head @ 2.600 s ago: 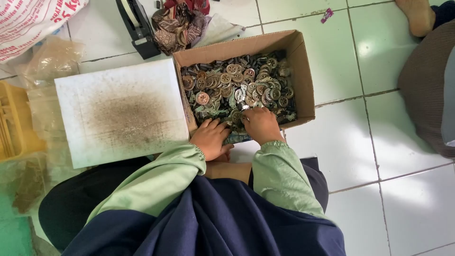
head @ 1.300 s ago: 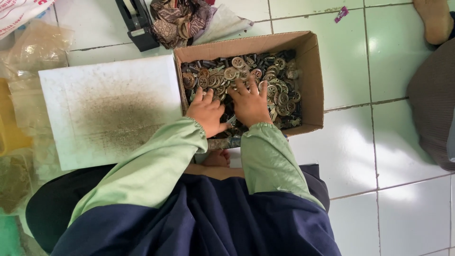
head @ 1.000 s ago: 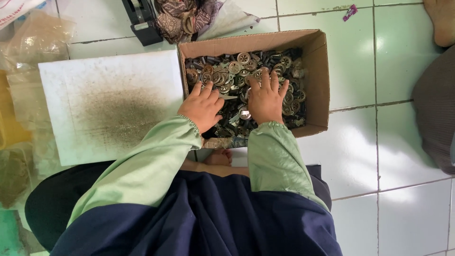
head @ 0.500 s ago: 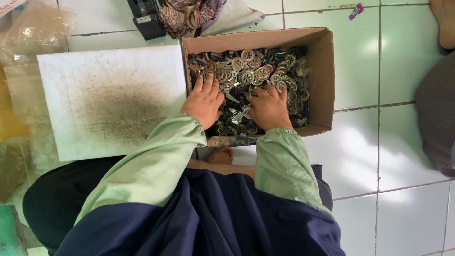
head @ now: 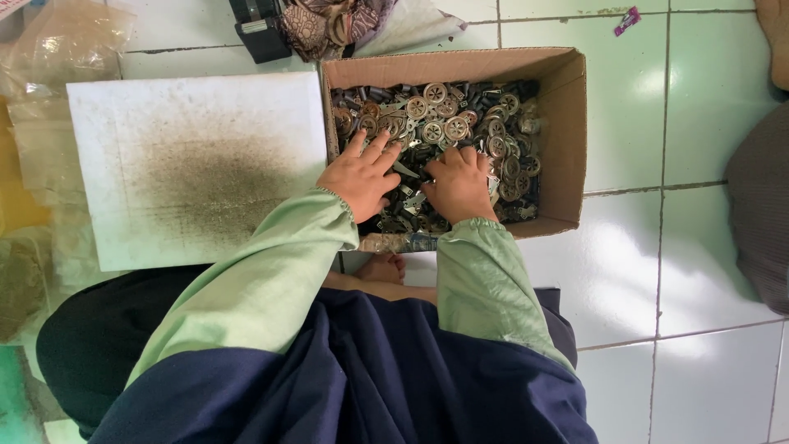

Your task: The person selects several metal components from a box, places them onto a white board, and then puts them into a small plastic bag.

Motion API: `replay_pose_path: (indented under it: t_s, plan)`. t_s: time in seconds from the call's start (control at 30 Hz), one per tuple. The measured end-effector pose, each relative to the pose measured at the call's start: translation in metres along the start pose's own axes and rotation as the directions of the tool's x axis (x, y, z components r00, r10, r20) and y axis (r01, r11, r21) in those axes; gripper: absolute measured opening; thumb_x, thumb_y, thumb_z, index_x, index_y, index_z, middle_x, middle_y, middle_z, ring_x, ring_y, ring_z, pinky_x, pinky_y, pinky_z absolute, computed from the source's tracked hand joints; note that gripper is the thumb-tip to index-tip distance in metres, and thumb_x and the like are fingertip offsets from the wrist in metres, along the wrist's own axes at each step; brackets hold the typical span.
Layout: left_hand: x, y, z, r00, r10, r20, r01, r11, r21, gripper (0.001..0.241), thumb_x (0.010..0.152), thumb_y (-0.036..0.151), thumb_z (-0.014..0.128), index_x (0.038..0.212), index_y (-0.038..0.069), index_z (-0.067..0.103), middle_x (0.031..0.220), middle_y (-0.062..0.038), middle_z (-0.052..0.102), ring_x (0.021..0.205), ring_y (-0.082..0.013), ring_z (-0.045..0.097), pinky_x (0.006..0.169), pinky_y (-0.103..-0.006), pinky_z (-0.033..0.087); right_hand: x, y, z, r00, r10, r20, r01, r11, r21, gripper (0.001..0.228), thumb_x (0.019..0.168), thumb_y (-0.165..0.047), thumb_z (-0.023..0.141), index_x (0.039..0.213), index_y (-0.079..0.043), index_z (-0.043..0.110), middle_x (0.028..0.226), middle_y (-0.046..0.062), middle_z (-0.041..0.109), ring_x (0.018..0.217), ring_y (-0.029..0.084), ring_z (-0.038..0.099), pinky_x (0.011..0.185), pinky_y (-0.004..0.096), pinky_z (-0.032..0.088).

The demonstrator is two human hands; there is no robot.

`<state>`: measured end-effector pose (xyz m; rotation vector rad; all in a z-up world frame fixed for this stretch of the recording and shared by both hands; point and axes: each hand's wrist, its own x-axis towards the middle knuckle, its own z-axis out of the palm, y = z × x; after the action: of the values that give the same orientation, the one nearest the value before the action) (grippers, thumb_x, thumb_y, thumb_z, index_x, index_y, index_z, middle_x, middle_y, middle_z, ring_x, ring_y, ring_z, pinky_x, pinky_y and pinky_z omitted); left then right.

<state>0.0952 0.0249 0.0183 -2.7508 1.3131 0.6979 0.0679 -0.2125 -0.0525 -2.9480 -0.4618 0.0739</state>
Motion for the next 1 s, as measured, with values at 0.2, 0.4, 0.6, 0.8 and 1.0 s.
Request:
replay_pose_path:
  t_s: [0.2, 0.4, 0.6, 0.8, 1.0]
  plan:
    - [0.005, 0.002, -0.004, 0.991, -0.096, 0.09, 0.083, 0.986, 0.143, 0.064, 0.107, 0.052, 0.043, 0.155, 0.009, 0.04, 0.168, -0.022, 0.018, 0.157, -0.0426, 0.009, 0.127, -0.0656, 0.012, 0.003, 0.012, 0.007, 0.997, 0.07, 0.014, -0.071, 0.997, 0.031, 0.016, 0.079, -0.031, 0.079, 0.092, -0.021, 0.076, 0.094, 0.002, 0.058, 0.107, 0.027, 0.051, 0.101, 0.05, 0.04]
    - [0.006, 0.003, -0.008, 0.988, -0.104, 0.112, 0.093, 0.991, 0.101, 0.064, 0.107, 0.048, 0.043, 0.16, 0.014, 0.03, 0.169, -0.021, 0.015, 0.157, -0.0436, 0.01, 0.125, -0.0661, 0.014, 0.005, 0.015, -0.021, 0.982, 0.155, 0.109, -0.182, 0.936, 0.303, 0.018, 0.098, -0.019, 0.068, 0.11, -0.008, 0.076, 0.107, 0.011, 0.063, 0.121, 0.035, 0.052, 0.112, 0.059, 0.037]
    - [0.01, -0.002, 0.006, 0.993, -0.049, 0.108, 0.045, 0.998, 0.039, 0.049, 0.105, 0.047, 0.047, 0.14, 0.015, 0.057, 0.162, -0.02, 0.033, 0.157, -0.0421, 0.014, 0.125, -0.0664, 0.014, 0.003, 0.029, -0.008, 0.982, 0.159, 0.1, -0.186, 0.905, 0.384, 0.023, 0.107, -0.024, 0.061, 0.114, -0.007, 0.075, 0.111, 0.009, 0.064, 0.122, 0.032, 0.053, 0.109, 0.06, 0.041]
    - [0.012, 0.0, 0.009, 0.987, -0.122, 0.109, 0.107, 0.985, 0.137, 0.054, 0.106, 0.05, 0.045, 0.147, 0.015, 0.052, 0.164, -0.021, 0.03, 0.156, -0.0419, 0.016, 0.126, -0.065, 0.016, 0.006, 0.018, -0.011, 0.98, 0.069, -0.187, -0.038, 0.986, 0.164, 0.016, 0.097, -0.019, 0.069, 0.112, -0.019, 0.076, 0.11, 0.003, 0.059, 0.115, 0.029, 0.053, 0.097, 0.052, 0.047]
    - [0.019, 0.0, 0.019, 0.972, -0.176, 0.155, 0.146, 0.971, 0.188, 0.056, 0.105, 0.044, 0.044, 0.152, 0.014, 0.046, 0.167, -0.023, 0.022, 0.156, -0.0458, 0.008, 0.123, -0.066, 0.014, 0.007, -0.017, -0.002, 0.992, -0.129, -0.009, 0.129, 0.979, 0.159, 0.017, 0.087, -0.018, 0.067, 0.089, -0.031, 0.079, 0.141, 0.003, 0.059, 0.143, 0.039, 0.039, 0.117, 0.064, 0.031]
